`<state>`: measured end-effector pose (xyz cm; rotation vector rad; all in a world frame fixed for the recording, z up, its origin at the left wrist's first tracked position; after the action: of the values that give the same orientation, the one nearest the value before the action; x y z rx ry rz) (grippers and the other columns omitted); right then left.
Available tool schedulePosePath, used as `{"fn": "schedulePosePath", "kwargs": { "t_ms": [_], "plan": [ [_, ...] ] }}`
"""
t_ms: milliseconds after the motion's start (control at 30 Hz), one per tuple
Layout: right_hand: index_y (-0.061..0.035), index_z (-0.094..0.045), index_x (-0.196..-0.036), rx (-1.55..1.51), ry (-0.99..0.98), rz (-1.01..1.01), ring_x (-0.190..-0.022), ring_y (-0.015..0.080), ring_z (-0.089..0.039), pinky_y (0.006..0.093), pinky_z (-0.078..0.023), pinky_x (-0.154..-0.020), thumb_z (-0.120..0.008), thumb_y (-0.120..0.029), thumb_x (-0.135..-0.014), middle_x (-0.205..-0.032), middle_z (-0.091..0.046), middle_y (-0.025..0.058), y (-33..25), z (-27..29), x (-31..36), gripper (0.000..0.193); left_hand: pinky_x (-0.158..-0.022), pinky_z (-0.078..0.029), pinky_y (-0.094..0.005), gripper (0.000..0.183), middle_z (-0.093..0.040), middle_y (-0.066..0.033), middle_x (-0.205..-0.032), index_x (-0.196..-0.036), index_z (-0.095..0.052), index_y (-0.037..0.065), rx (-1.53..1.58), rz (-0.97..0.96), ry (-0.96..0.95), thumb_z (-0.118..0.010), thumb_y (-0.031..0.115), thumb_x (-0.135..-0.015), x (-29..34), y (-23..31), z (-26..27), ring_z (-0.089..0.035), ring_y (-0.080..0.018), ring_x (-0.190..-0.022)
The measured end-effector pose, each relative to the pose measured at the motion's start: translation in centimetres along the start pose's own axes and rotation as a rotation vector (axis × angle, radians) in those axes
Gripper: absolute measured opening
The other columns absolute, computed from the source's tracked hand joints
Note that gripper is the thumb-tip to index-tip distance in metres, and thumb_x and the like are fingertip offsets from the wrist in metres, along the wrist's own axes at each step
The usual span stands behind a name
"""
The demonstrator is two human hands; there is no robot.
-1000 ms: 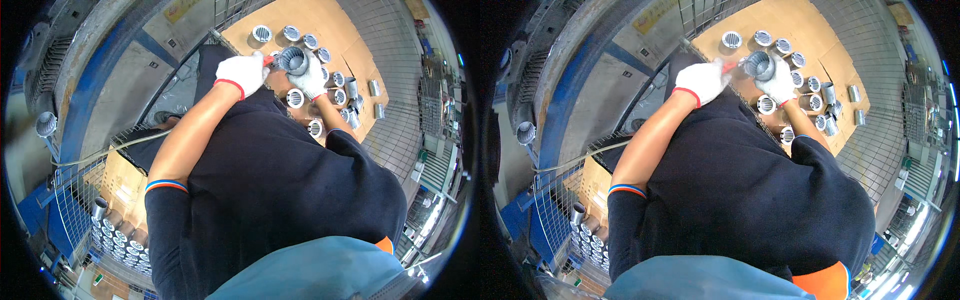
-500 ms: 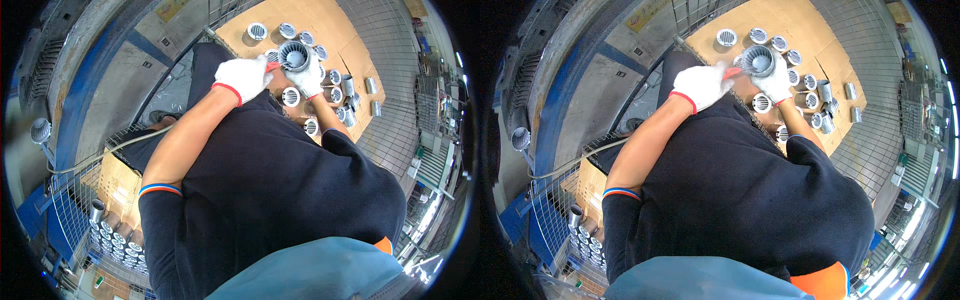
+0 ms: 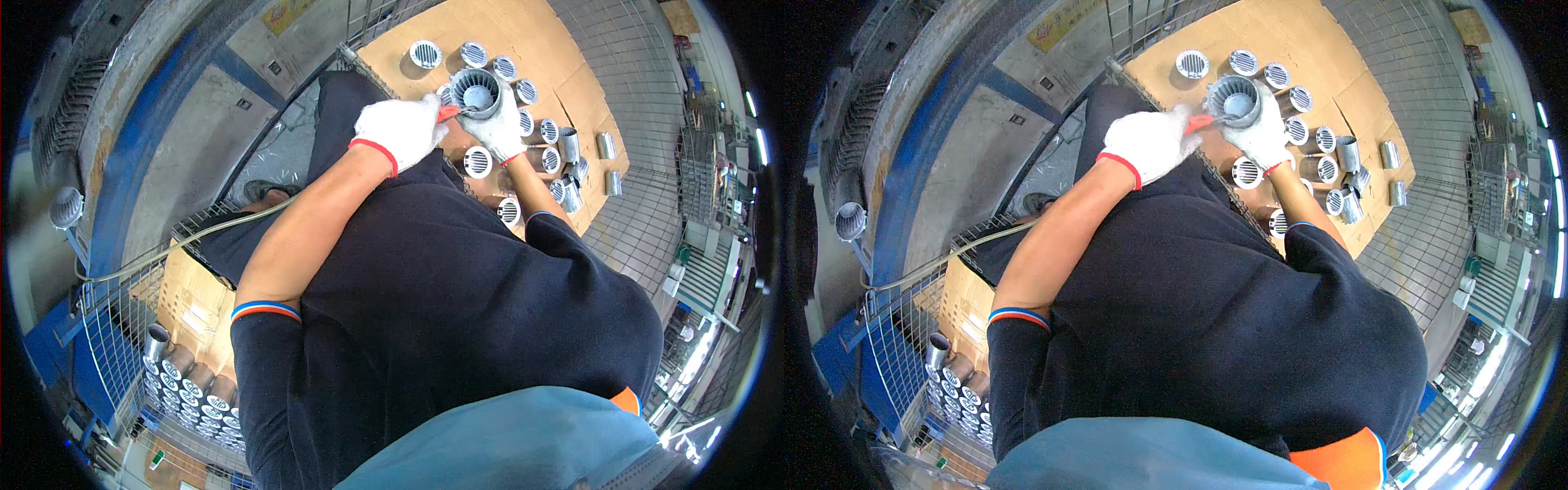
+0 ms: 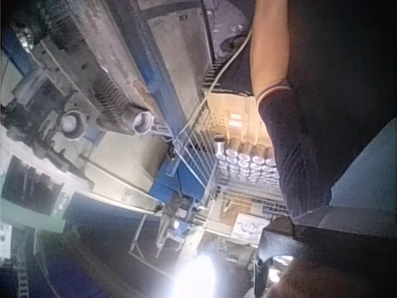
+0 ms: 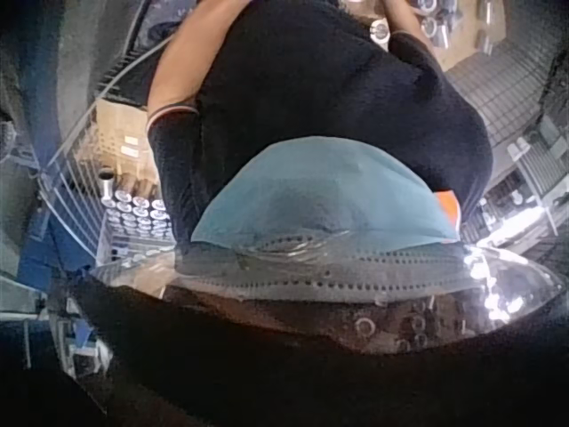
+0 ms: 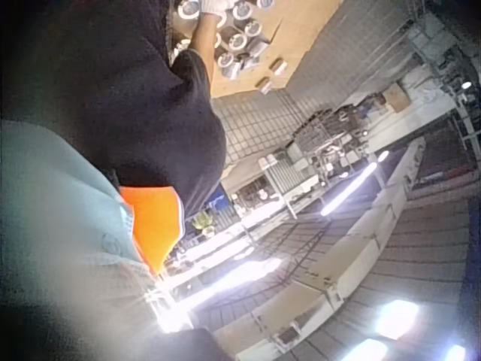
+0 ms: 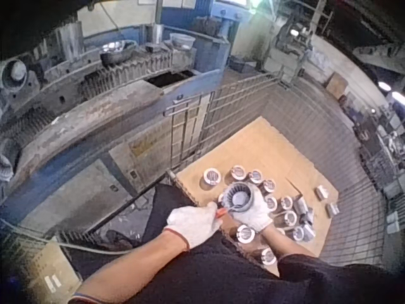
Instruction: Cleaning metal fan rotors with compressed air and placing them into an industrial processing machine and storage cage.
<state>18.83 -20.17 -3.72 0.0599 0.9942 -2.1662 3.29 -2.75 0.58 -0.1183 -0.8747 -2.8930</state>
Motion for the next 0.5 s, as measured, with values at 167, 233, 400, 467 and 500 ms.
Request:
{"fn": "schedulePosePath", "kwargs": {
  "t_ms": [167, 233, 400, 467, 500],
  "plan": [
    [-0.0025, -0.065, -0.129, 0.010, -0.089, -0.021, -0.117, 0.0322, -0.070, 0.0406, -0.055, -0.103, -0.093, -0.030, -0.069, -0.125, -0.071, 0.0184, 0.2, -0.6, 0.0, 0.072, -0.076, -0.057, -0.0560, 0.037, -0.075, -0.0221, -0.098, -0.113, -0.062, 0.007, 0.036, -0.013, 0.043, -0.059, 0.043, -0.102, -0.1, -0.1, 0.2, -0.072, -0.0437, -0.089],
    [-0.0027, -0.065, -0.129, -0.001, -0.067, -0.017, -0.118, 0.0325, -0.070, 0.0407, -0.054, -0.104, -0.094, -0.031, -0.068, -0.126, -0.071, 0.0185, 0.1, -0.7, 0.2, 0.074, -0.077, -0.057, -0.0556, 0.037, -0.074, -0.0220, -0.099, -0.115, -0.063, 0.008, 0.014, 0.027, 0.031, -0.059, 0.041, -0.102, -0.4, -0.5, 0.0, -0.072, -0.0432, -0.090],
    [-0.0027, -0.066, -0.129, 0.047, -0.063, -0.031, -0.119, 0.0358, -0.068, 0.0438, -0.053, -0.107, -0.095, -0.036, -0.064, -0.126, -0.071, 0.0201, 0.1, -1.1, 0.5, 0.079, -0.079, -0.057, -0.0540, 0.036, -0.074, -0.0212, -0.105, -0.123, -0.065, 0.009, -0.028, 0.015, 0.069, -0.058, 0.039, -0.103, -0.9, -1.5, -0.5, -0.072, -0.0418, -0.093],
    [-0.0024, -0.066, -0.130, 0.022, -0.075, -0.010, -0.119, 0.0368, -0.068, 0.0446, -0.052, -0.107, -0.095, -0.037, -0.063, -0.126, -0.071, 0.0207, 0.3, -1.2, 0.5, 0.080, -0.080, -0.057, -0.0532, 0.036, -0.073, -0.0204, -0.110, -0.126, -0.065, 0.011, -0.023, 0.008, 0.047, -0.056, 0.038, -0.104, -1.0, -1.7, -0.9, -0.072, -0.0414, -0.095],
    [-0.0021, -0.066, -0.130, -0.002, -0.085, 0.010, -0.118, 0.0377, -0.068, 0.0455, -0.052, -0.107, -0.095, -0.037, -0.062, -0.126, -0.071, 0.0213, 0.3, -1.3, 0.5, 0.081, -0.080, -0.057, -0.0532, 0.036, -0.073, -0.0204, -0.110, -0.126, -0.065, 0.011, -0.039, 0.017, 0.050, -0.056, 0.038, -0.104, -1.0, -1.8, -0.9, -0.072, -0.0414, -0.095]
  ]
}}
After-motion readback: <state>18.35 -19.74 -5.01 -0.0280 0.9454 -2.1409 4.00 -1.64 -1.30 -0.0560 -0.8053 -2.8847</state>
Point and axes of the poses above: each hand's wrist, its own x-axis away from the middle knuckle, its own z-axis out of the back of the hand, y = z × x, the point moved 3 cm from there along -x, towards the middle knuckle
